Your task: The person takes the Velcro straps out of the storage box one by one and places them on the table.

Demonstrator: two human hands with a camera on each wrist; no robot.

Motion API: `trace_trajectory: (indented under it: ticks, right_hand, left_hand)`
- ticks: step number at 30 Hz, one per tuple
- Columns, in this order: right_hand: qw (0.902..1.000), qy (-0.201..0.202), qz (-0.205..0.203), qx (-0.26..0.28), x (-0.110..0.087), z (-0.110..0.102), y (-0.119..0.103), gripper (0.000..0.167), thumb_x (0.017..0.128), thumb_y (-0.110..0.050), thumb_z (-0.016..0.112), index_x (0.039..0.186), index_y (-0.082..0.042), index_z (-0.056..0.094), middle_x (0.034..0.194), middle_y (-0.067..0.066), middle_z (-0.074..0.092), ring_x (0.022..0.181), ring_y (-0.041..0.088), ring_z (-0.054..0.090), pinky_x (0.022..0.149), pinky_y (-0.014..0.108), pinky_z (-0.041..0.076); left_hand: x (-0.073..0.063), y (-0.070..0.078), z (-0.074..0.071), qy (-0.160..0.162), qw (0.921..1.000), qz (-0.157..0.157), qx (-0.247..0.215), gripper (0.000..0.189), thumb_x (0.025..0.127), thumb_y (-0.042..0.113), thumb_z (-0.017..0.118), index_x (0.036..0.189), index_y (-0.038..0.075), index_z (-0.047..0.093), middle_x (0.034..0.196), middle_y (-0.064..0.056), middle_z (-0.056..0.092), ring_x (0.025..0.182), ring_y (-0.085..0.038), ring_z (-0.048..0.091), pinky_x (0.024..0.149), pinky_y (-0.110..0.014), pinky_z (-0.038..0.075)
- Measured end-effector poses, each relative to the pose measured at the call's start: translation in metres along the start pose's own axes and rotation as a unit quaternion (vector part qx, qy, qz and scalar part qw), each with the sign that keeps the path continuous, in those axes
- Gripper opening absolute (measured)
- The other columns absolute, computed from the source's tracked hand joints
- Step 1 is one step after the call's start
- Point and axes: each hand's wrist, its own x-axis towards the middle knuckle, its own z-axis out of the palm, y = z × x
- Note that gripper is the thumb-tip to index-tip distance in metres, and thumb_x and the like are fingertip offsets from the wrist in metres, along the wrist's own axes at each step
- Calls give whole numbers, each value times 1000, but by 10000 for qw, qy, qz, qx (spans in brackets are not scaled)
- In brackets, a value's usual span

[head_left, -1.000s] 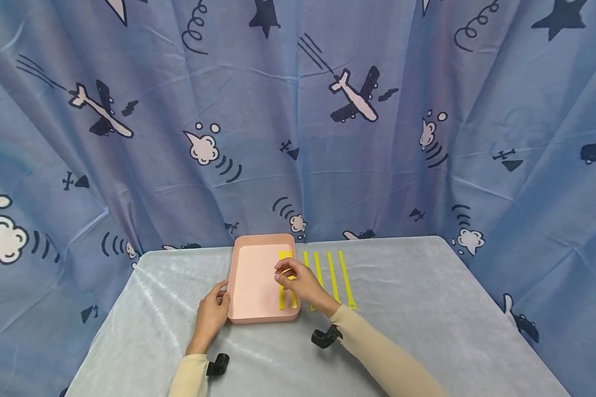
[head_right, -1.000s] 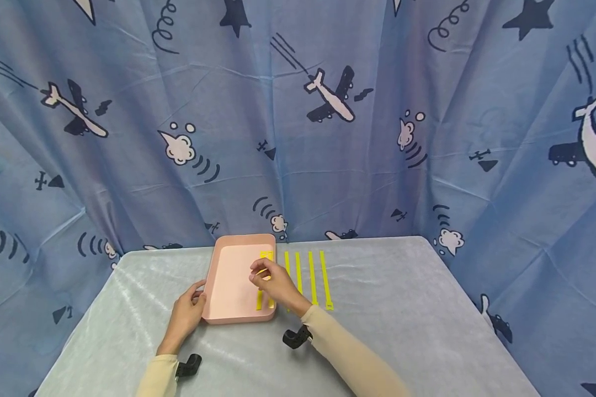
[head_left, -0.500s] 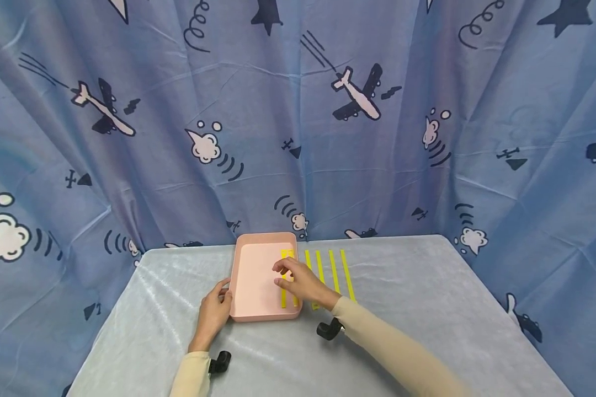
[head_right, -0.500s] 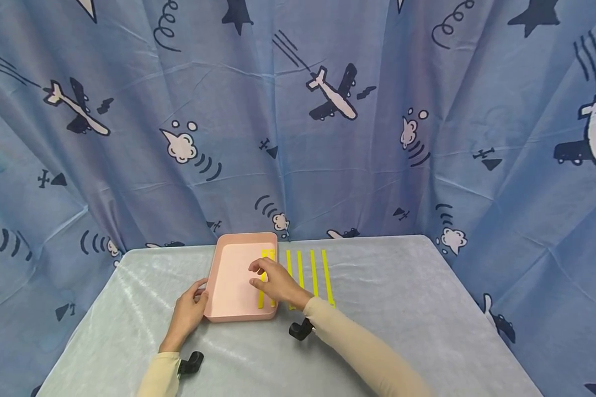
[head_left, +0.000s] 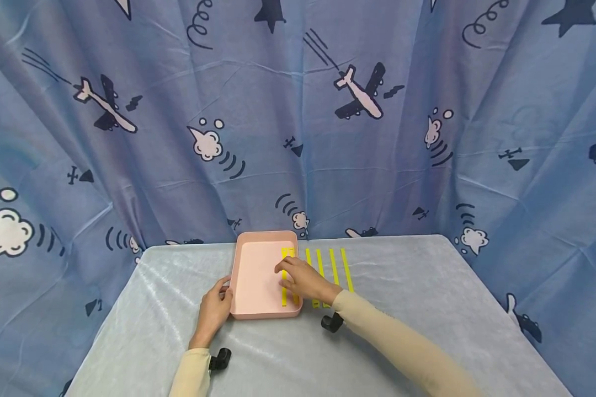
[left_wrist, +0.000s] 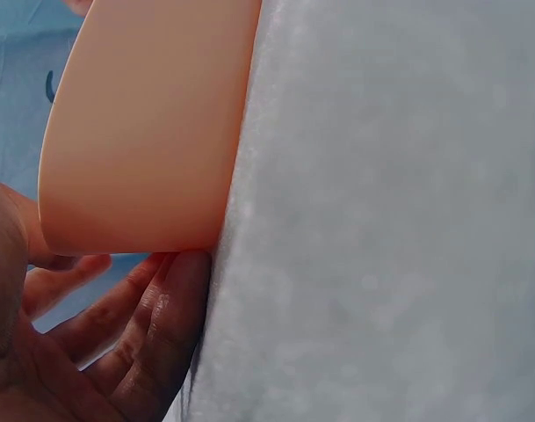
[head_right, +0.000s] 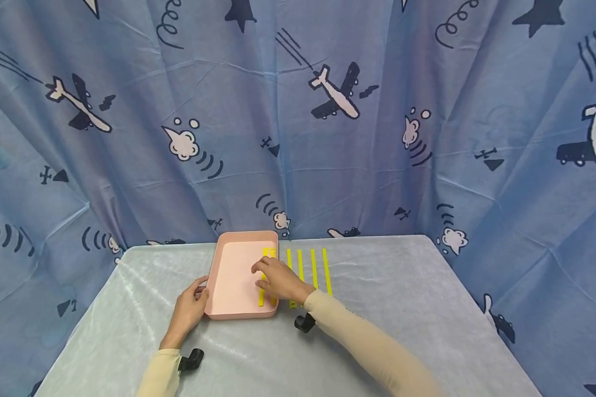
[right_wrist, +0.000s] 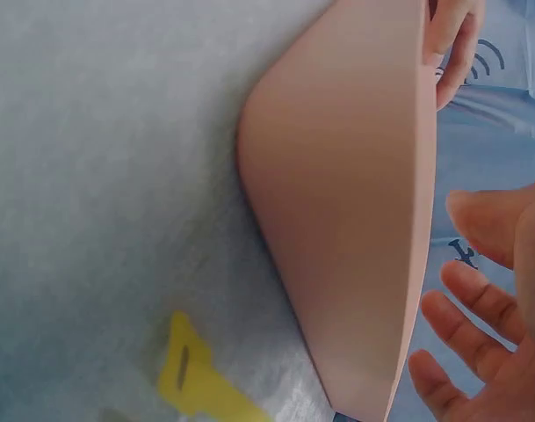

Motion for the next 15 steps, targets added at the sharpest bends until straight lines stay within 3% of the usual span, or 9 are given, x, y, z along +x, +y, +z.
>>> trace_trajectory:
  ticks: [4, 15]
  right_hand:
    - [9997, -100, 16, -216, 3, 2, 3, 31, 93, -23, 67, 123, -18, 62, 124, -1, 59, 115, 19, 54, 108, 41, 41]
    - [9911, -428, -402, -1199, 12, 7, 12, 29, 92, -22, 69, 121, -25, 64, 120, -6, 58, 116, 15, 51, 109, 38, 38]
  left_hand:
    - [1, -1, 0, 15, 10000, 14, 22, 40, 99, 14, 52, 139, 9, 56, 115, -21, 70, 95, -31, 71, 76, -43, 55]
    - [2, -1, 1, 32, 10000, -14, 59, 40, 99, 14, 52, 138, 8, 56, 115, -22, 70, 96, -31, 71, 78, -44, 55]
